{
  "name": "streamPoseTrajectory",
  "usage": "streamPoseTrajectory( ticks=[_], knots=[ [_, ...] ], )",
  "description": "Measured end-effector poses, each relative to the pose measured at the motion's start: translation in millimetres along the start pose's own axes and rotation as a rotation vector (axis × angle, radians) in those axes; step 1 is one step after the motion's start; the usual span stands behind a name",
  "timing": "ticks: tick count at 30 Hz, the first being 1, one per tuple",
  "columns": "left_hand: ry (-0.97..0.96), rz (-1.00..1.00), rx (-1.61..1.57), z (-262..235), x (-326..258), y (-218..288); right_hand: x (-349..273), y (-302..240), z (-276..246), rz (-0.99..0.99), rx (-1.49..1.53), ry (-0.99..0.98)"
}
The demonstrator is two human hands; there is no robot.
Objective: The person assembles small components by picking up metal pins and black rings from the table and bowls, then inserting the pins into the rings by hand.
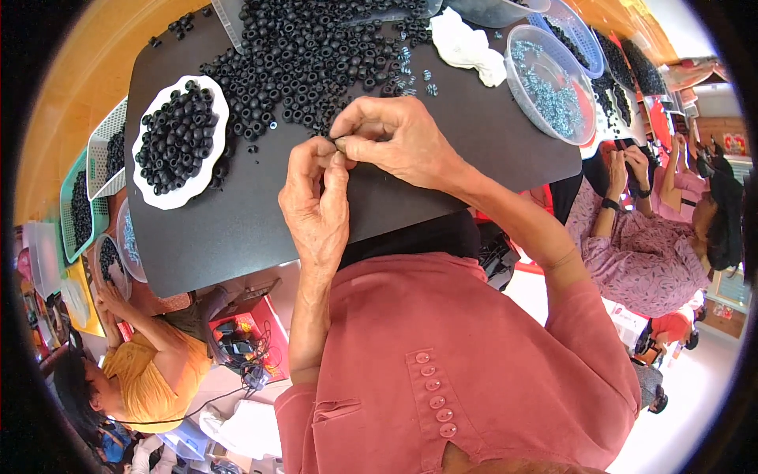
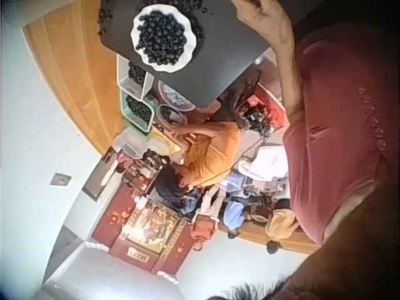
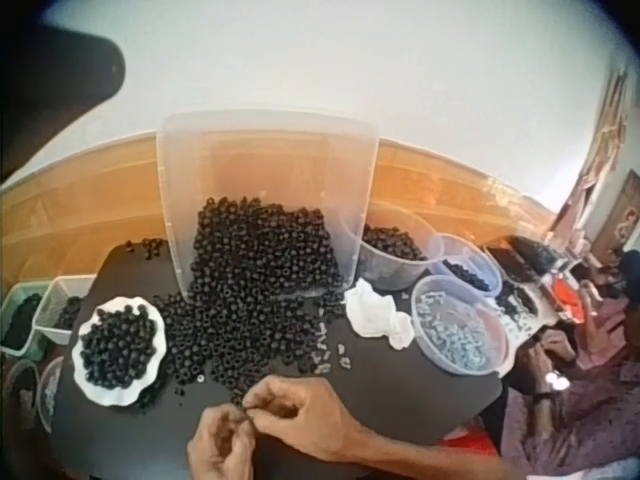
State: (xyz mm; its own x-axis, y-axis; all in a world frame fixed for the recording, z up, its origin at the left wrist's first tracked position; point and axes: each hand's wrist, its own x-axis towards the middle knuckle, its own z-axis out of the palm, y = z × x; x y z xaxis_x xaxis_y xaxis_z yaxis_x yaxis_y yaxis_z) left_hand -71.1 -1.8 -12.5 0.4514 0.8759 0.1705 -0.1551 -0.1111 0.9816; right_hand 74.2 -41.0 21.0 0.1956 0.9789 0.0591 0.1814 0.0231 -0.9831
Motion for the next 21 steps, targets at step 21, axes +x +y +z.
streamPoseTrajectory(
  ticks=[21],
  knots=[
    [-0.047, -0.137, -0.201, -13, -10, 2, -31, 35, 24, -0.258, 0.207, 0.210]
  ],
)
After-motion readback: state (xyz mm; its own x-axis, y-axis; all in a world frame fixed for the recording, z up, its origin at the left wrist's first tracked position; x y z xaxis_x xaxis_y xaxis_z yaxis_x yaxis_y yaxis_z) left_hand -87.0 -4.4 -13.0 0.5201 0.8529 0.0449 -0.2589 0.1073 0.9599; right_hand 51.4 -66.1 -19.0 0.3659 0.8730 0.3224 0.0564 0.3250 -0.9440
